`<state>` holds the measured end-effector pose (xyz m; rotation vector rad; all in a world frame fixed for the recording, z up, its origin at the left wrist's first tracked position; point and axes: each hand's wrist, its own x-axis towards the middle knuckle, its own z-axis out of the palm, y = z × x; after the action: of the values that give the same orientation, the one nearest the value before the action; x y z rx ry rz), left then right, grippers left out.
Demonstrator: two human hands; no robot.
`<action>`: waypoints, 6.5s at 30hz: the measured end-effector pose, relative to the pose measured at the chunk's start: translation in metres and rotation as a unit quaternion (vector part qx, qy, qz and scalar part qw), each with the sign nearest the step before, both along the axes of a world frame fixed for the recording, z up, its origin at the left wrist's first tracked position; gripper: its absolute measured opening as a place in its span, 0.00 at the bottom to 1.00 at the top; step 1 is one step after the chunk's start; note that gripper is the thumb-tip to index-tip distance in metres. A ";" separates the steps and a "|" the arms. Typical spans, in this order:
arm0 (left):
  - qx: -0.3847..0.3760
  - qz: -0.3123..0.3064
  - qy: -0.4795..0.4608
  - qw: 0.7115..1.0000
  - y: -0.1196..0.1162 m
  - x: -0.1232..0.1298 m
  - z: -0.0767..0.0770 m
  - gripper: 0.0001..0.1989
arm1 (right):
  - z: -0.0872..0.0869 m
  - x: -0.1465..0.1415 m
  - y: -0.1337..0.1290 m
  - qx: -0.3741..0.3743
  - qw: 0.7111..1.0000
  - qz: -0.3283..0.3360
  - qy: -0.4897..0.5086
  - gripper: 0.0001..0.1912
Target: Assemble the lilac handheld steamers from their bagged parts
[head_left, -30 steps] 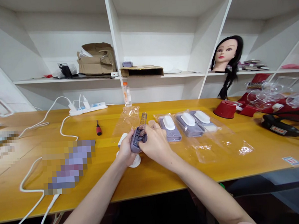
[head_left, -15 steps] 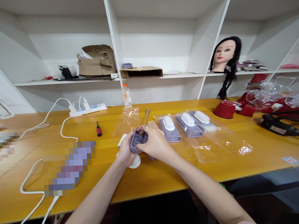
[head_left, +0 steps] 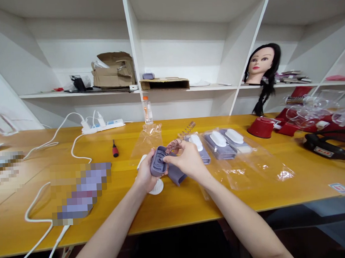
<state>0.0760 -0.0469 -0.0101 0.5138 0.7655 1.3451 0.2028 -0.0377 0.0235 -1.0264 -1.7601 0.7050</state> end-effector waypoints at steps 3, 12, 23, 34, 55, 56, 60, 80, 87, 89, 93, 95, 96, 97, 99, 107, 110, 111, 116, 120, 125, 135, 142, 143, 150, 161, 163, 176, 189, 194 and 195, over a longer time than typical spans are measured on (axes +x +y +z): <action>0.005 0.010 0.003 1.000 0.000 0.001 0.000 0.14 | -0.002 -0.001 -0.003 0.023 0.998 -0.027 -0.056 0.08; -0.005 0.017 -0.005 1.000 -0.002 0.001 0.002 0.12 | -0.004 -0.006 -0.007 0.064 0.993 -0.025 -0.101 0.10; -0.002 0.019 -0.002 1.000 -0.003 0.002 0.002 0.14 | -0.003 -0.009 -0.010 0.094 0.984 -0.036 -0.144 0.07; 0.012 0.015 0.007 1.000 -0.007 0.005 0.003 0.15 | -0.001 -0.012 -0.015 0.090 0.981 -0.065 -0.160 0.04; -0.007 0.082 -0.008 0.997 -0.007 0.010 0.010 0.13 | 0.000 -0.016 -0.020 0.125 0.953 -0.099 -0.257 0.01; -0.009 0.085 -0.007 0.996 -0.007 0.010 0.010 0.13 | 0.001 -0.016 -0.021 0.120 0.952 -0.102 -0.262 0.01; -0.018 0.076 -0.001 0.997 -0.009 0.010 0.010 0.13 | 0.002 -0.017 -0.022 0.113 0.953 -0.100 -0.263 0.01; -0.007 0.038 -0.007 0.999 -0.010 0.003 0.006 0.13 | -0.003 -0.010 -0.016 0.148 0.960 -0.042 -0.235 0.05; -0.014 0.050 -0.016 0.999 -0.011 0.005 0.010 0.15 | -0.001 -0.010 -0.017 0.134 0.963 -0.018 -0.233 0.09; -0.014 0.057 -0.017 0.998 -0.011 0.005 0.011 0.15 | -0.001 -0.010 -0.018 0.128 0.965 -0.016 -0.227 0.11; -0.019 0.057 -0.008 0.998 -0.011 0.006 0.012 0.14 | -0.003 -0.012 -0.019 0.134 0.962 -0.048 -0.232 0.13; -0.020 0.055 -0.009 0.998 -0.011 0.006 0.012 0.14 | -0.004 -0.012 -0.019 0.137 0.961 -0.051 -0.234 0.14; -0.019 0.055 -0.010 0.998 -0.011 0.006 0.011 0.14 | -0.004 -0.012 -0.019 0.135 0.962 -0.050 -0.234 0.15; -0.017 0.054 -0.011 0.998 -0.010 0.006 0.011 0.14 | -0.003 -0.011 -0.019 0.133 0.962 -0.047 -0.235 0.15; -0.012 0.046 -0.011 0.999 -0.010 0.005 0.010 0.13 | 0.000 -0.010 -0.019 0.137 0.961 -0.036 -0.238 0.12; -0.006 0.019 -0.003 1.000 -0.010 0.005 0.009 0.15 | 0.005 -0.009 -0.018 0.155 0.957 -0.023 -0.243 0.04; -0.013 0.029 -0.007 0.999 -0.009 0.006 0.009 0.14 | 0.003 -0.009 -0.017 0.146 0.960 -0.018 -0.238 0.04; -0.015 0.034 -0.010 0.999 -0.009 0.006 0.009 0.14 | 0.002 -0.009 -0.017 0.146 0.960 -0.018 -0.238 0.04; 0.002 0.052 -0.023 0.998 -0.008 0.007 0.009 0.14 | -0.001 -0.011 -0.018 0.152 0.956 -0.026 -0.249 0.05; -0.012 0.049 -0.019 0.999 -0.009 0.007 0.010 0.15 | -0.002 -0.014 -0.018 0.143 0.963 -0.048 -0.224 0.03; -0.020 0.049 -0.009 0.999 -0.008 0.006 0.009 0.15 | -0.001 -0.016 -0.020 0.145 0.965 -0.064 -0.208 0.03; 0.000 0.031 0.003 1.000 -0.010 0.006 0.008 0.14 | 0.004 -0.012 -0.018 0.114 0.973 -0.030 -0.198 0.04; 0.003 0.053 0.000 0.999 -0.013 0.006 0.011 0.14 | -0.003 -0.011 -0.016 0.150 0.974 -0.007 -0.169 0.05; 0.007 0.053 -0.001 0.999 -0.013 0.006 0.011 0.14 | -0.004 -0.010 -0.015 0.158 0.974 -0.007 -0.163 0.03; 0.026 0.020 0.015 0.999 -0.011 0.004 0.006 0.16 | 0.004 -0.006 -0.012 0.140 0.974 0.024 -0.174 0.03; 0.019 0.046 -0.004 0.999 -0.011 0.006 0.004 0.15 | 0.004 -0.005 -0.016 0.148 0.967 0.023 -0.205 0.04; 0.015 0.054 -0.010 0.998 -0.011 0.006 0.005 0.14 | 0.000 -0.006 -0.016 0.161 0.965 0.009 -0.205 0.05; 0.014 0.082 -0.025 0.996 -0.011 0.007 0.003 0.12 | -0.012 -0.010 -0.014 0.222 0.954 -0.014 -0.202 0.08; 0.035 0.089 -0.022 0.995 -0.012 0.009 -0.001 0.10 | -0.001 -0.006 -0.019 0.182 0.946 0.010 -0.267 0.06; 0.026 0.084 -0.020 0.996 -0.010 0.010 -0.001 0.11 | 0.000 -0.006 -0.018 0.164 0.947 0.019 -0.277 0.05; 0.027 0.085 -0.023 0.996 -0.010 0.010 -0.001 0.12 | 0.000 -0.006 -0.017 0.163 0.947 0.019 -0.276 0.04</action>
<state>0.0860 -0.0569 -0.0109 0.4667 0.7486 1.5347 0.1971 -0.0551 0.0239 -1.0179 -2.2856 0.1284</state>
